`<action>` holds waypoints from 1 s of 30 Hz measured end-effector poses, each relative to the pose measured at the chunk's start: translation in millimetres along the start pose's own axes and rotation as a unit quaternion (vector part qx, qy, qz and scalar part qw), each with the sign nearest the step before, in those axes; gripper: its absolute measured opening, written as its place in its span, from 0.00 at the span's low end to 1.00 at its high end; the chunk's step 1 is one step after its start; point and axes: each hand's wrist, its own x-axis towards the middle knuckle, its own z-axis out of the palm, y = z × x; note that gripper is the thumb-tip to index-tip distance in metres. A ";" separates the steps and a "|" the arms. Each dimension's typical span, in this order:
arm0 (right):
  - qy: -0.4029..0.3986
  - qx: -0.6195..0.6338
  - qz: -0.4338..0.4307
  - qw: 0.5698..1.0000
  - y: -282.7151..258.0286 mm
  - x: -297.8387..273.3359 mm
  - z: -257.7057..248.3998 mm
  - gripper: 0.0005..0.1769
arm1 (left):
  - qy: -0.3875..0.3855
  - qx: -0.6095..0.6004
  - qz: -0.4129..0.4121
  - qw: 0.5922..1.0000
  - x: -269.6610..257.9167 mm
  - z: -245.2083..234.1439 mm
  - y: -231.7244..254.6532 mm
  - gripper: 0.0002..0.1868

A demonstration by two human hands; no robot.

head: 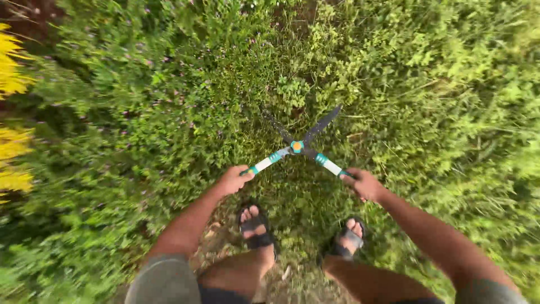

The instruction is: The person uses manual garden shears to trim overgrown grass and weeds along a garden edge and a tiled walkway. They repeatedly snip the vegetation, moving forward along the border and occasionally stepping back to adjust position.

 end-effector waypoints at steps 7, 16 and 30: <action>0.140 0.093 -0.100 0.981 -11.0 117.4 121.1 0.19 | 0.155 -0.198 0.103 0.962 131.5 160.3 -35.3 0.10; -0.010 -0.029 -0.111 0.993 60.6 43.6 -51.3 0.15 | -0.068 0.357 0.099 0.926 112.5 -2.8 46.2 0.13; 0.098 0.199 -0.088 0.971 72.6 54.3 -30.8 0.15 | 0.061 -0.123 0.061 0.989 190.2 144.6 -51.0 0.10</action>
